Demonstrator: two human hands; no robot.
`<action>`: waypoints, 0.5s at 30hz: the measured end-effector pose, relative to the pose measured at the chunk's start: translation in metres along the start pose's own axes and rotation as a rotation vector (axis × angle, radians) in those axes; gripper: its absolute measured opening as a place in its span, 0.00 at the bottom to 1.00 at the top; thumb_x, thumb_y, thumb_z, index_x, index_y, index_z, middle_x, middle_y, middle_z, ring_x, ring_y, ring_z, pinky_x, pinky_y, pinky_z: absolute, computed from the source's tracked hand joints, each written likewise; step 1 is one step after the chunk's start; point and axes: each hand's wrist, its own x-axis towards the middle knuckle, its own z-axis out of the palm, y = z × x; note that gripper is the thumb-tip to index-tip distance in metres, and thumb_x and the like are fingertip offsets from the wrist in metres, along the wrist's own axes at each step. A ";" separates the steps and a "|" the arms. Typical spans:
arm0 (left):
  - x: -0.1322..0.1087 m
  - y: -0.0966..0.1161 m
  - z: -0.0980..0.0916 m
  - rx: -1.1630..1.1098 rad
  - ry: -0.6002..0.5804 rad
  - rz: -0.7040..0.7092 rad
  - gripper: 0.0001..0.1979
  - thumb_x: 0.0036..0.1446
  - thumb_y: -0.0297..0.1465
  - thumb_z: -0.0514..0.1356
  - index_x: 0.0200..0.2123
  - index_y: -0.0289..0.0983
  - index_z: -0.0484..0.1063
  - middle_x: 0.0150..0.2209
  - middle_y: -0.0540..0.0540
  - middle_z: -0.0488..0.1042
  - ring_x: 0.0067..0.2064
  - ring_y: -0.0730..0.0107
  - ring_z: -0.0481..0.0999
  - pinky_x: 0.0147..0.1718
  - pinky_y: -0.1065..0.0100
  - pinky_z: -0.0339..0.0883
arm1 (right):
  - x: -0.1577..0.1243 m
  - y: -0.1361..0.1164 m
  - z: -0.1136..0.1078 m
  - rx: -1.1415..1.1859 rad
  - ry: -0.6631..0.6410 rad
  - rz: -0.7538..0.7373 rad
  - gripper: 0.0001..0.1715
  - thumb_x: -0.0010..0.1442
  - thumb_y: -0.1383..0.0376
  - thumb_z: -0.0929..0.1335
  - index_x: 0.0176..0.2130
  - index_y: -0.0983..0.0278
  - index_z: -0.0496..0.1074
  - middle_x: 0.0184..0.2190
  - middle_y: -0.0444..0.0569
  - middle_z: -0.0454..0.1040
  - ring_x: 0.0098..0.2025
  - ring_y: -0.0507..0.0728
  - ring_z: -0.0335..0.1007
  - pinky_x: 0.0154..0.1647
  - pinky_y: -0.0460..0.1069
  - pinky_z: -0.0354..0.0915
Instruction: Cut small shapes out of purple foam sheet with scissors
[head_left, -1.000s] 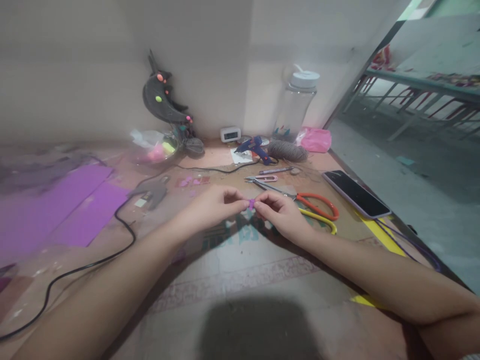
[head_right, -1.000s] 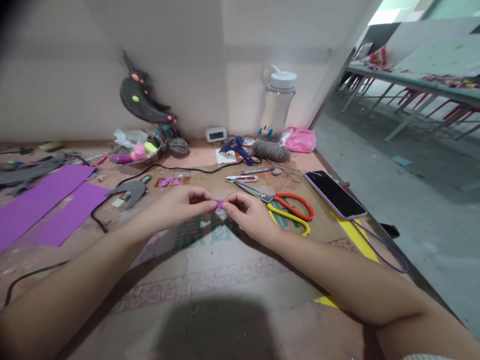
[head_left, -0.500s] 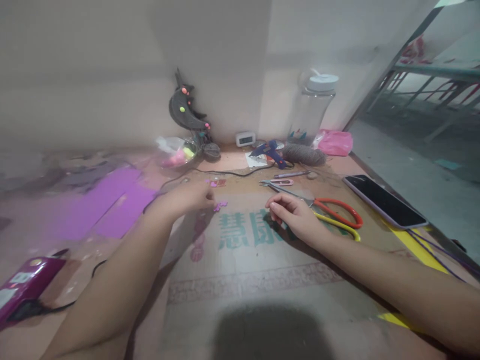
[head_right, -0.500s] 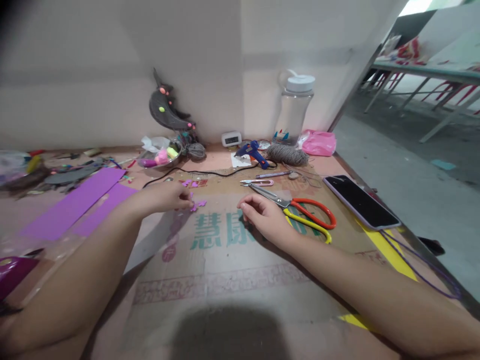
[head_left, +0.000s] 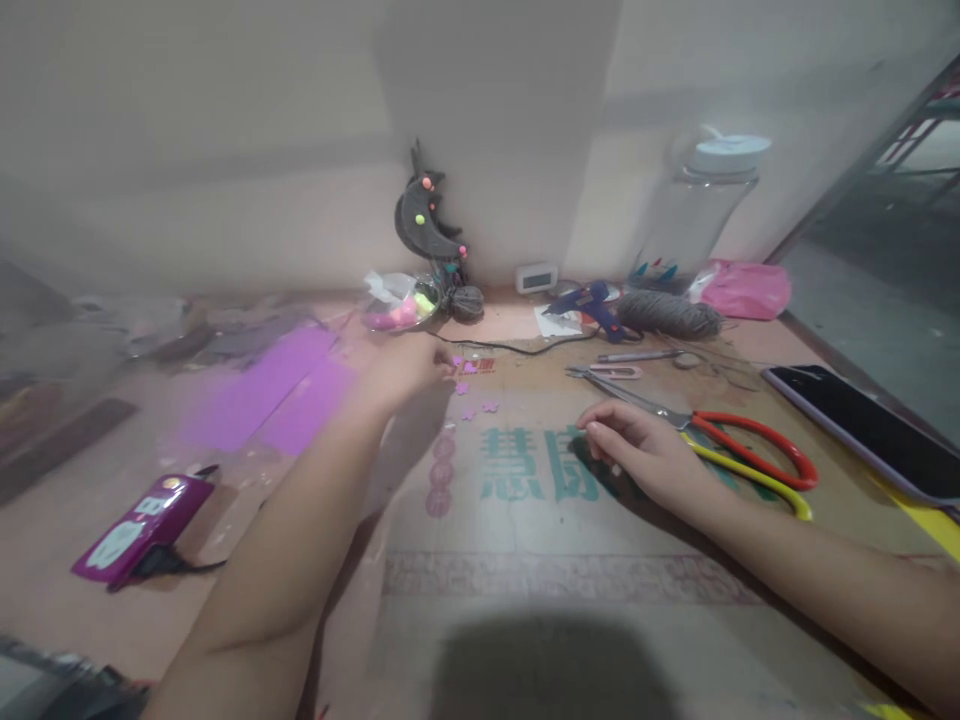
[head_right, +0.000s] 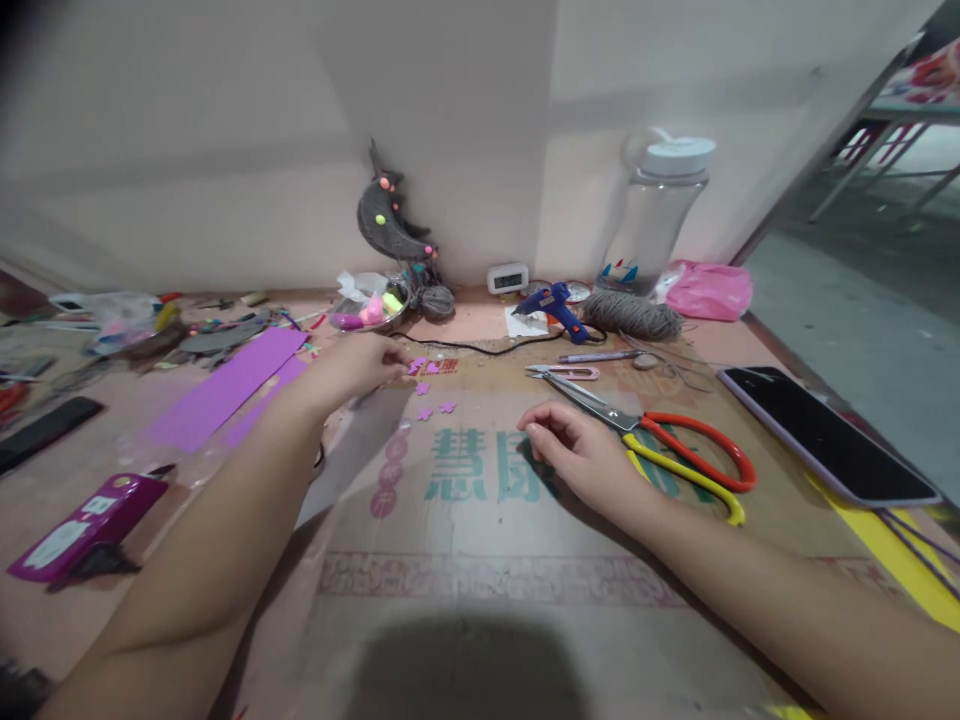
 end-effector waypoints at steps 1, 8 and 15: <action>0.001 -0.002 -0.001 -0.009 0.013 0.002 0.10 0.55 0.31 0.59 0.37 0.42 0.81 0.39 0.45 0.82 0.37 0.61 0.77 0.31 0.67 0.59 | 0.000 -0.001 0.000 -0.006 0.000 0.006 0.18 0.62 0.50 0.68 0.37 0.62 0.72 0.23 0.43 0.69 0.24 0.53 0.63 0.26 0.49 0.61; 0.011 -0.015 0.011 -0.028 -0.068 0.119 0.11 0.51 0.31 0.63 0.39 0.42 0.81 0.39 0.46 0.82 0.38 0.61 0.77 0.30 0.67 0.60 | -0.001 -0.006 0.001 0.008 0.009 0.032 0.18 0.63 0.50 0.67 0.39 0.62 0.71 0.23 0.42 0.68 0.25 0.54 0.65 0.27 0.49 0.61; 0.022 -0.023 0.030 -0.033 -0.121 0.310 0.11 0.50 0.30 0.62 0.39 0.43 0.79 0.40 0.49 0.81 0.41 0.63 0.77 0.34 0.69 0.62 | 0.000 -0.004 0.000 -0.009 -0.005 0.030 0.17 0.63 0.51 0.67 0.40 0.62 0.71 0.24 0.43 0.69 0.26 0.54 0.65 0.28 0.50 0.61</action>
